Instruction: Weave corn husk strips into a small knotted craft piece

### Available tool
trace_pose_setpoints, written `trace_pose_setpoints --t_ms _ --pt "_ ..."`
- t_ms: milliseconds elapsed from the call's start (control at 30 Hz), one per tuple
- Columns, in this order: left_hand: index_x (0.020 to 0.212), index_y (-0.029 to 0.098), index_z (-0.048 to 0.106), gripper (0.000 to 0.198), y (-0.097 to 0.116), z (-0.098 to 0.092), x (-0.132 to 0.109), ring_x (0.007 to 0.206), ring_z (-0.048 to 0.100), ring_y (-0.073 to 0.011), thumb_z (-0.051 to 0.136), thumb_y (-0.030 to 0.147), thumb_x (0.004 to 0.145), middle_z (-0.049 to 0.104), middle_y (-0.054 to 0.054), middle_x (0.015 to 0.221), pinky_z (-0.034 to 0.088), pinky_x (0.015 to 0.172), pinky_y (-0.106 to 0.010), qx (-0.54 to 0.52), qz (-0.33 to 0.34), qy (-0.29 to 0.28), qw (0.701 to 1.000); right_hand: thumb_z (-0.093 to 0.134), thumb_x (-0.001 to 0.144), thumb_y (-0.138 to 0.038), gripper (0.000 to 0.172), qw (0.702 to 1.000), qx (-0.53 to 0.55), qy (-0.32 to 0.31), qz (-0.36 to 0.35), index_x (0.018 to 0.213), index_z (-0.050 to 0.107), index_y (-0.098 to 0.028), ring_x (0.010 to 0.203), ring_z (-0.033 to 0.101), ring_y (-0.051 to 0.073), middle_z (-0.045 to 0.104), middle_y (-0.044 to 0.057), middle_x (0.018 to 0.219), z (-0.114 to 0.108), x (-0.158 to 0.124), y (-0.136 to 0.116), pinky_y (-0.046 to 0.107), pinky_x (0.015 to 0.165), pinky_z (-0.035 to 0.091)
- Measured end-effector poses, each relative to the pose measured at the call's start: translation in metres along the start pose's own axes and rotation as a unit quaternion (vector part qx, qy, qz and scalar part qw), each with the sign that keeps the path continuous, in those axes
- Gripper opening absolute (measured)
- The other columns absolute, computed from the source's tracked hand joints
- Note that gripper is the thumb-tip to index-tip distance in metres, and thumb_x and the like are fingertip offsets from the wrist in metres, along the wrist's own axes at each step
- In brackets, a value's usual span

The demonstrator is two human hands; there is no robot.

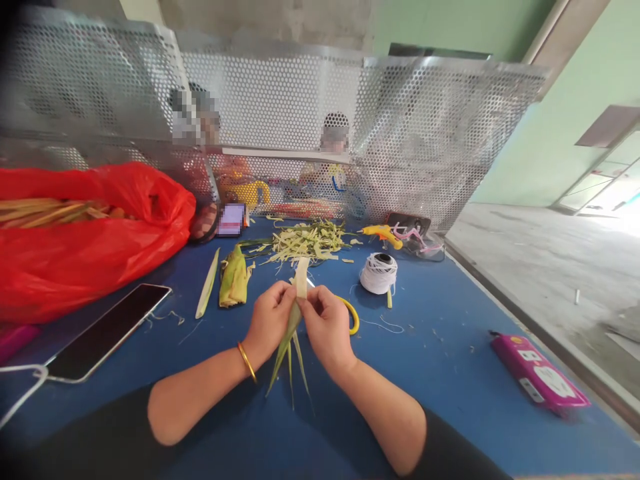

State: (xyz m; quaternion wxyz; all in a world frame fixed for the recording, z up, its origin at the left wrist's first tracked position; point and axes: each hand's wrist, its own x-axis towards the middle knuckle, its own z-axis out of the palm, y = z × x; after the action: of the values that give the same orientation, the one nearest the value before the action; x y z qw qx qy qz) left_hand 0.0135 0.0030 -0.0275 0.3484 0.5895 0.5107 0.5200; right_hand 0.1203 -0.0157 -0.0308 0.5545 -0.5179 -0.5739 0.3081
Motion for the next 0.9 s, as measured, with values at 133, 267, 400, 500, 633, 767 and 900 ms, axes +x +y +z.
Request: trace_pose_setpoints --t_ms 133,267,400,500,633,767,900 --pt "0.056 0.021 0.047 0.027 0.001 -0.002 0.003 0.056 0.048 -0.0129 0.047 0.033 0.080 0.053 0.003 0.055 0.032 0.055 -0.024 0.009 -0.007 0.002 1.000 0.058 0.076 -0.028 0.016 0.996 -0.063 0.012 -0.066 0.063 0.053 -0.020 0.055 0.044 0.011 0.053 -0.003 0.058 -0.001 -0.003 -0.005 0.024 0.053 0.037" --pt "0.056 0.021 0.047 0.026 0.000 -0.003 0.006 0.055 0.047 -0.0126 0.049 0.031 0.079 0.051 0.004 0.053 0.033 0.055 -0.024 0.005 -0.012 0.012 1.000 0.061 0.074 -0.033 0.015 0.999 -0.011 -0.029 -0.019 0.069 0.055 -0.020 0.055 0.047 0.012 0.056 -0.002 0.061 0.002 -0.003 -0.006 0.024 0.052 0.039" --pt "0.057 0.021 0.049 0.026 -0.001 -0.004 0.008 0.055 0.049 -0.0127 0.051 0.034 0.079 0.052 0.004 0.052 0.035 0.056 -0.024 0.007 -0.006 0.026 1.000 0.059 0.074 -0.035 0.021 0.999 0.001 -0.048 0.017 0.062 0.051 -0.020 0.051 0.042 0.011 0.050 -0.003 0.055 0.004 -0.003 -0.003 0.023 0.048 0.035" --pt "0.057 0.020 0.048 0.026 -0.001 -0.003 0.009 0.055 0.050 -0.0126 0.051 0.033 0.079 0.053 0.004 0.053 0.036 0.057 -0.024 0.010 -0.009 0.030 0.999 0.057 0.074 -0.031 0.020 0.999 -0.035 -0.031 -0.014 0.060 0.049 -0.020 0.051 0.040 0.010 0.047 -0.004 0.054 0.003 -0.005 -0.003 0.023 0.048 0.033" --pt "0.056 0.020 0.049 0.026 -0.002 -0.004 0.011 0.055 0.050 -0.0128 0.051 0.031 0.079 0.053 0.004 0.053 0.036 0.056 -0.024 0.004 -0.027 0.032 0.999 0.058 0.074 -0.028 0.014 0.997 -0.069 -0.031 -0.036 0.063 0.052 -0.020 0.055 0.043 0.011 0.051 -0.003 0.058 0.003 -0.007 -0.006 0.024 0.053 0.036" --pt "0.056 0.020 0.048 0.026 -0.005 -0.004 0.013 0.054 0.049 -0.0128 0.052 0.031 0.080 0.052 0.004 0.052 0.034 0.054 -0.024 -0.005 -0.029 0.044 0.999 0.056 0.073 -0.032 0.015 0.996 -0.010 -0.081 0.023 0.065 0.051 -0.020 0.054 0.045 0.012 0.051 -0.003 0.058 0.006 -0.009 -0.005 0.025 0.052 0.037" --pt "0.058 0.019 0.051 0.022 -0.007 -0.003 0.014 0.053 0.049 -0.0121 0.054 0.028 0.078 0.051 0.005 0.052 0.033 0.053 -0.024 -0.010 -0.030 0.048 0.998 0.056 0.072 -0.031 0.013 0.995 0.015 -0.092 0.040 0.065 0.051 -0.020 0.054 0.047 0.012 0.053 -0.003 0.058 0.009 -0.009 -0.003 0.024 0.051 0.037"
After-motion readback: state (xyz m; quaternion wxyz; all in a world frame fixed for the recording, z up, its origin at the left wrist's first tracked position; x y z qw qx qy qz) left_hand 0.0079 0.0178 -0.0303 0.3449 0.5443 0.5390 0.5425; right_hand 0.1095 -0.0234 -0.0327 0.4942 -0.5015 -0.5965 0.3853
